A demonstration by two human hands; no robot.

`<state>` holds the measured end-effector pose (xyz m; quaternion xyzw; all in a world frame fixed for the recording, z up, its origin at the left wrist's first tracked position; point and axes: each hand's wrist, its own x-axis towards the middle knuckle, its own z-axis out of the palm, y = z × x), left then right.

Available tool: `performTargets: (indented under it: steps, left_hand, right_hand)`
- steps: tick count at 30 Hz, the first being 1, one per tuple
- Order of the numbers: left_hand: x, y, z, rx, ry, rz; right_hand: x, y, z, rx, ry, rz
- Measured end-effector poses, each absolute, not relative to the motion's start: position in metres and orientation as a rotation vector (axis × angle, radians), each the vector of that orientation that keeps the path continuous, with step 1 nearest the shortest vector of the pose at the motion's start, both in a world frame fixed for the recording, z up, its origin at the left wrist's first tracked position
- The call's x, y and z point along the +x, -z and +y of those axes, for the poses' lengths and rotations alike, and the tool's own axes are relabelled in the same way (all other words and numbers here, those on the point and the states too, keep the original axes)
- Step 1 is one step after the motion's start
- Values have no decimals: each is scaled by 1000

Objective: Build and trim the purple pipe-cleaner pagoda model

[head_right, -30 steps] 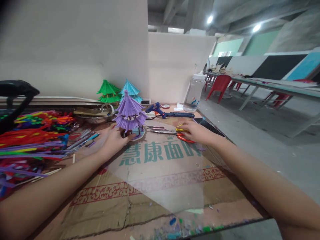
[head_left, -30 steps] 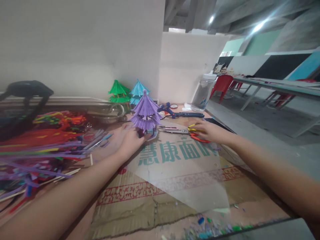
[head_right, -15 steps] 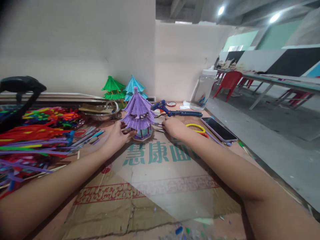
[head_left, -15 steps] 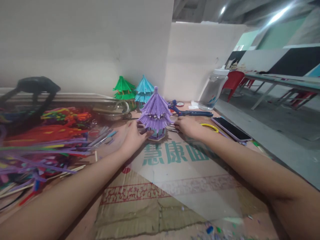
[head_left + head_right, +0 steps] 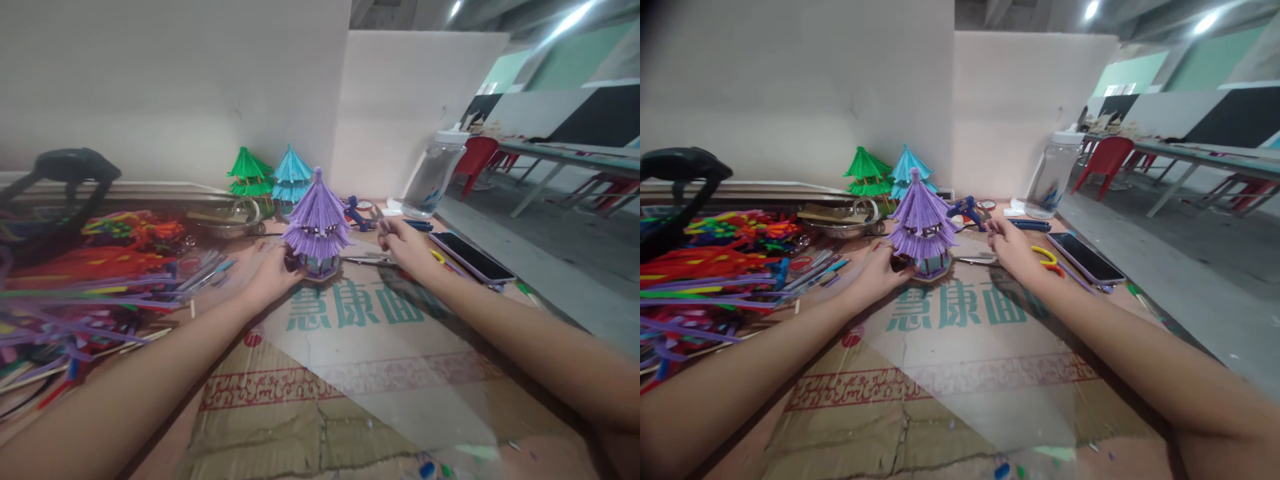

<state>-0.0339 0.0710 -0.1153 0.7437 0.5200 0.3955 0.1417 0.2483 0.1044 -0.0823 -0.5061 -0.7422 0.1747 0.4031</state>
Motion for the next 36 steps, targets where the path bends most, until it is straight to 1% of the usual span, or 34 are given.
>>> performTargets:
  steps: [2,3,5,8,12,16,23,27,30,36]
  left_hand:
    - [-33,116,71,2178,-1097,1515]
    - [-33,116,70,2192,-1080,1515]
    - [-33,116,69,2204,-1089,1496]
    - [-33,117,68,2188,-1137,1472]
    - [-33,117,68,2218,-1152,1500]
    - [-34,116,70,2305,-1186,1481]
    - [-37,119,72,2313,-1224,1434]
    - [-41,124,71,2298,-1222,1435]
    - [-42,127,72,2247,-1243,1405]
    - [-41,125,73,2197,-1228,1335]
  right_hand:
    - [246,86,85,-1156,-611,-1774]
    - [242,88,75,-1129,-617,-1798]
    - [234,91,59,-1108,-482,-1889]
    - [222,93,48,-1068,-382,-2023]
    - [219,96,49,-1109,-443,-2072]
    - [228,98,54,-1083,-543,-1885]
    - [234,102,61,-1009,-396,-1967]
    - [232,104,62,-1074,-361,-1970]
    - [232,102,63,-1144,-388,-1921]
    - [231,98,67,-1152,-461,-1867]
